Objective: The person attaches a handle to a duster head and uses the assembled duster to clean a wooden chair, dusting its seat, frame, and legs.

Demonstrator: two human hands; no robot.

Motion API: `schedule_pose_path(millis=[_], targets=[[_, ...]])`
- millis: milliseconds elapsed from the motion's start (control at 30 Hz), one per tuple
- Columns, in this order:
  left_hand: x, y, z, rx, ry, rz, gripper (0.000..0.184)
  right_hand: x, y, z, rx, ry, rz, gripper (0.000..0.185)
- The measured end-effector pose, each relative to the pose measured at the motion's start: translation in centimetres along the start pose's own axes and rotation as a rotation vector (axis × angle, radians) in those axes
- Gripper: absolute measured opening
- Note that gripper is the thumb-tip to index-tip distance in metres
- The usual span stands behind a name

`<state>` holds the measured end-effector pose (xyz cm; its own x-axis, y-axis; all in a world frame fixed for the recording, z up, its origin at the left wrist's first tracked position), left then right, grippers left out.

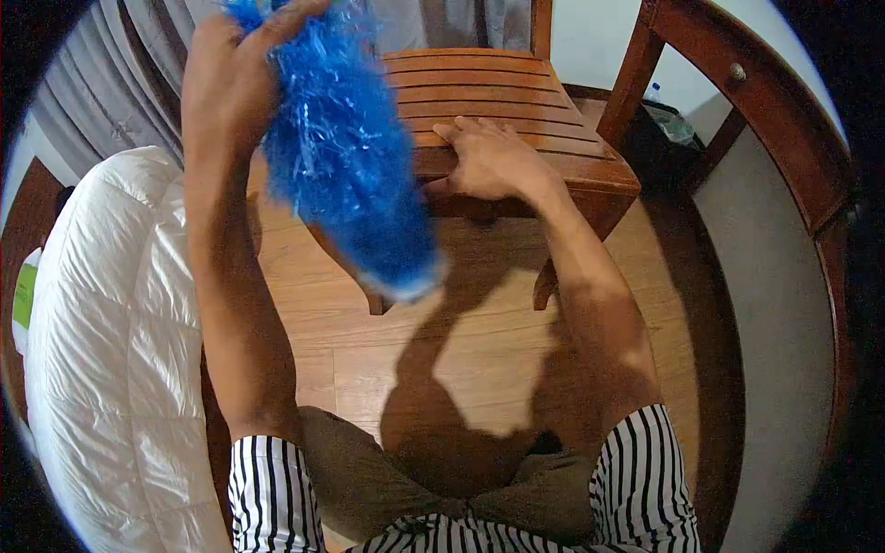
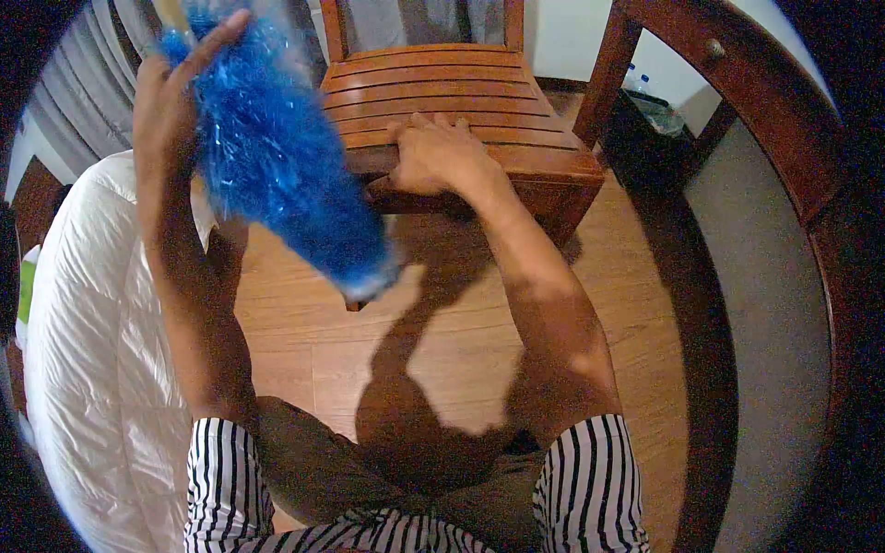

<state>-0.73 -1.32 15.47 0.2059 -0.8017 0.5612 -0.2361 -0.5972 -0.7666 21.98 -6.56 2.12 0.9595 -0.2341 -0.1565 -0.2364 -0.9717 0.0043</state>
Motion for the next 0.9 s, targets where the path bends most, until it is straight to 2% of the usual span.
schedule_pose_path(millis=[133, 167, 267, 367, 467, 567, 667, 700, 800, 900], targets=[[-1.6, -1.1, -0.7, -0.054, -0.504, 0.147, 0.053, 0.4, -0.9, 1.0, 0.038, 0.013, -0.033, 0.116], [-1.1, -0.7, -0.3, -0.009, -0.693, 0.255, 0.059, -0.4, 0.0, 0.1, 0.028, 0.014, -0.024, 0.116], [-0.6, -0.5, 0.5, -0.034, -0.863, 0.277, 0.060, -0.5, 0.3, -0.6, 0.016, -0.007, -0.017, 0.118], [-0.4, -0.5, 0.4, -0.068, -0.830, 0.282, 0.060, -0.3, 0.0, 0.0, 0.033, -0.017, -0.016, 0.121], [-0.8, -0.7, -0.3, -0.128, -0.552, 0.138, 0.053, -0.3, 0.1, -0.1, 0.030, 0.013, -0.017, 0.119], [-2.0, -0.8, -0.9, -0.032, -0.140, 0.063, 0.041, -0.3, 0.3, -0.4, 0.002, 0.036, -0.004, 0.115], [-1.9, -0.7, -0.9, 0.111, 0.159, 0.241, 0.033, 1.4, -1.0, 1.1, 0.025, -0.007, -0.076, 0.112], [-3.0, -1.5, -1.5, 0.114, 0.217, -0.041, 0.033, 2.1, -1.7, 2.0, 0.044, -0.029, -0.115, 0.111], [-3.1, -0.5, -1.8, 0.139, -0.485, 0.602, 0.035, 2.0, -2.4, 2.6, 0.060, -0.002, -0.082, 0.112], [2.0, 0.6, 0.8, 0.079, -0.143, 0.019, 0.039, -0.6, 0.6, -0.8, -0.009, 0.017, 0.001, 0.113]])
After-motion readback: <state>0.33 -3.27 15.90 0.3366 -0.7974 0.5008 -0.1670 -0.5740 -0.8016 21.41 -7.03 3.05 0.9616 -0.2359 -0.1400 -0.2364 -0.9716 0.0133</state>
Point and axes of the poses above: each hand's wrist, its own y-axis away from the middle knuckle, its own z-axis out of the palm, x = y × z, the point moved 1 cm from there along -y, towards the middle knuckle, and after that the axes turned 10 degrees about z, right-handed, at the moved point
